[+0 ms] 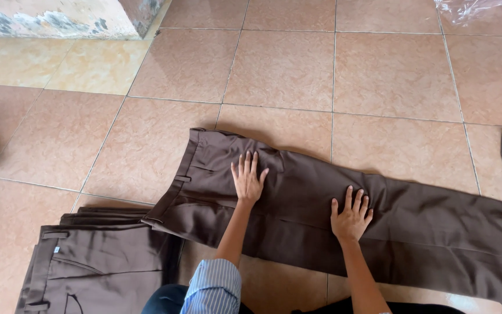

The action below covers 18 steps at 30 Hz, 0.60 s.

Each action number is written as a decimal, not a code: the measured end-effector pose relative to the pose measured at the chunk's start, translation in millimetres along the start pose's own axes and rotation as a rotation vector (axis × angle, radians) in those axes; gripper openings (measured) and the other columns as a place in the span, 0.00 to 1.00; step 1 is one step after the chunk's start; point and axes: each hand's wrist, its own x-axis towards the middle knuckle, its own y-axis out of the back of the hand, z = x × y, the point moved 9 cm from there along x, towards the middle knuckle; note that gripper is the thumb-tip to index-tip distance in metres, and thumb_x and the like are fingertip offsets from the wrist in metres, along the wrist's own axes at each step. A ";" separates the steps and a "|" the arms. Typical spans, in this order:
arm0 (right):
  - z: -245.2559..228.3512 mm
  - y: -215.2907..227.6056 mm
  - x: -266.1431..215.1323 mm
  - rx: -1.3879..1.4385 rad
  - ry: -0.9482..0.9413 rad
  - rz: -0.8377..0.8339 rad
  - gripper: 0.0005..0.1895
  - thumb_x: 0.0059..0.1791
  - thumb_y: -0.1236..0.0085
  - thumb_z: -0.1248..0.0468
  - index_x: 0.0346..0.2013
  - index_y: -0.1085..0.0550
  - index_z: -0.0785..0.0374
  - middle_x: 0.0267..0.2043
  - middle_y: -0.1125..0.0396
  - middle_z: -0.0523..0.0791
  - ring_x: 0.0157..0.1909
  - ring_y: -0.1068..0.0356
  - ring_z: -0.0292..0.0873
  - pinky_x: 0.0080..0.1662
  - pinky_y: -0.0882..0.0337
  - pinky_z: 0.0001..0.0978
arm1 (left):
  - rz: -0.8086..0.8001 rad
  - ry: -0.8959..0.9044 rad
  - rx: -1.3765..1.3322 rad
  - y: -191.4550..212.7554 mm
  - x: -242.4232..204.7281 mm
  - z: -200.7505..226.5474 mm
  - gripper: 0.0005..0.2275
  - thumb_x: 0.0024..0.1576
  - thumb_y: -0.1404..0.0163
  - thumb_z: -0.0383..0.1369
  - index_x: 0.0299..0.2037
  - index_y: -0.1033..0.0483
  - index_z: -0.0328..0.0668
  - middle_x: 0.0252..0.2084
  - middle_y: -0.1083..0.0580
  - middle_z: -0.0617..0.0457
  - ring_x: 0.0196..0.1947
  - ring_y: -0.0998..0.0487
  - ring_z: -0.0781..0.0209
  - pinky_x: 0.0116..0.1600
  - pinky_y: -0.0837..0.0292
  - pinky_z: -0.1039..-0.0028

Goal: Folding multiple pairs of brown pants into neat squares on a tiled floor.

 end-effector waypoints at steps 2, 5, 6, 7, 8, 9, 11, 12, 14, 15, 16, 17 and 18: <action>10.6 -14.0 9.2 -0.107 0.038 -0.120 0.38 0.56 0.77 0.29 0.78 0.50 0.37 0.81 0.54 0.44 0.80 0.56 0.49 0.69 0.51 0.58 | -0.195 0.064 -0.006 -23.0 -28.8 -12.2 0.33 0.65 0.69 0.61 0.78 0.53 0.58 0.79 0.49 0.52 0.78 0.53 0.49 0.74 0.64 0.38; 49.4 -26.5 32.8 -0.239 0.091 -0.237 0.41 0.52 0.83 0.23 0.78 0.55 0.26 0.80 0.54 0.41 0.79 0.54 0.49 0.66 0.47 0.57 | -0.326 0.118 0.059 -28.1 -25.6 -19.2 0.37 0.63 0.74 0.65 0.78 0.56 0.57 0.80 0.53 0.53 0.79 0.57 0.51 0.75 0.68 0.37; 66.1 -26.5 46.9 -0.242 0.090 -0.238 0.41 0.52 0.83 0.23 0.78 0.55 0.26 0.80 0.54 0.41 0.79 0.54 0.49 0.66 0.47 0.57 | -0.328 0.117 0.057 -32.2 -24.0 -17.1 0.37 0.63 0.74 0.65 0.78 0.56 0.57 0.80 0.53 0.53 0.79 0.57 0.51 0.75 0.68 0.37; 82.3 -28.3 62.8 -0.158 0.034 -0.249 0.38 0.54 0.80 0.24 0.76 0.48 0.28 0.78 0.49 0.39 0.75 0.48 0.50 0.62 0.41 0.57 | -0.392 0.145 0.084 -39.5 -21.3 -20.9 0.36 0.63 0.75 0.65 0.79 0.59 0.59 0.81 0.55 0.55 0.80 0.59 0.52 0.75 0.70 0.35; 98.8 -30.3 78.7 -0.075 -0.021 -0.260 0.37 0.56 0.77 0.26 0.74 0.40 0.31 0.75 0.43 0.37 0.71 0.42 0.50 0.59 0.36 0.57 | -0.456 0.173 0.110 -46.4 -18.8 -24.5 0.36 0.64 0.75 0.64 0.79 0.62 0.60 0.81 0.58 0.56 0.80 0.61 0.52 0.75 0.71 0.34; 124.3 -20.9 90.3 -0.071 -0.020 -0.260 0.37 0.56 0.77 0.26 0.74 0.40 0.31 0.75 0.43 0.37 0.71 0.42 0.50 0.59 0.36 0.57 | -0.454 0.173 0.114 -58.2 -18.1 -26.7 0.36 0.64 0.75 0.64 0.79 0.62 0.60 0.81 0.58 0.56 0.80 0.61 0.52 0.75 0.71 0.34; 165.8 35.2 114.9 -0.190 0.084 0.176 0.25 0.61 0.60 0.42 0.70 0.30 0.39 0.67 0.32 0.40 0.63 0.33 0.50 0.53 0.30 0.56 | -0.439 0.217 0.152 -81.8 -17.6 -34.5 0.39 0.63 0.73 0.65 0.79 0.67 0.56 0.81 0.57 0.51 0.80 0.60 0.52 0.76 0.74 0.37; 195.5 50.5 118.8 -0.188 0.084 0.174 0.25 0.61 0.60 0.42 0.70 0.30 0.39 0.67 0.32 0.40 0.63 0.33 0.50 0.53 0.30 0.56 | -0.439 0.217 0.155 -75.1 -27.6 -33.4 0.39 0.63 0.73 0.65 0.79 0.67 0.56 0.81 0.57 0.51 0.80 0.60 0.52 0.76 0.74 0.37; 267.1 48.6 130.8 -0.187 0.014 -0.227 0.32 0.54 0.69 0.38 0.74 0.44 0.30 0.81 0.55 0.34 0.80 0.56 0.45 0.70 0.49 0.58 | -0.305 0.109 0.130 -54.0 -39.1 -16.3 0.40 0.58 0.72 0.67 0.78 0.63 0.58 0.80 0.59 0.53 0.78 0.59 0.45 0.72 0.71 0.35; 312.7 38.4 126.4 -0.186 0.012 -0.224 0.32 0.54 0.69 0.38 0.74 0.44 0.30 0.81 0.55 0.34 0.80 0.56 0.45 0.70 0.49 0.58 | -0.303 0.107 0.131 -53.1 -41.5 -14.9 0.40 0.58 0.72 0.67 0.78 0.63 0.58 0.80 0.59 0.53 0.78 0.59 0.45 0.72 0.71 0.35; 374.7 21.8 118.7 -0.358 -0.143 -0.325 0.36 0.50 0.71 0.32 0.74 0.50 0.25 0.81 0.57 0.29 0.81 0.57 0.44 0.71 0.49 0.61 | -0.276 0.126 0.136 -50.2 -43.4 -15.4 0.39 0.59 0.72 0.67 0.78 0.63 0.61 0.80 0.59 0.55 0.78 0.59 0.45 0.72 0.68 0.33; 436.4 8.4 108.4 -0.532 -0.299 -0.421 0.40 0.47 0.72 0.27 0.74 0.56 0.20 0.80 0.59 0.24 0.81 0.57 0.43 0.72 0.50 0.64 | -0.250 0.148 0.141 -47.6 -46.6 -16.8 0.39 0.59 0.71 0.67 0.77 0.64 0.64 0.80 0.60 0.58 0.78 0.60 0.45 0.71 0.65 0.32; 476.6 -6.4 102.5 -0.531 -0.299 -0.420 0.40 0.47 0.72 0.27 0.74 0.56 0.20 0.80 0.59 0.24 0.81 0.57 0.43 0.72 0.50 0.64 | -0.249 0.148 0.142 -47.9 -43.2 -14.9 0.39 0.59 0.71 0.67 0.77 0.64 0.64 0.80 0.60 0.58 0.78 0.60 0.45 0.71 0.65 0.32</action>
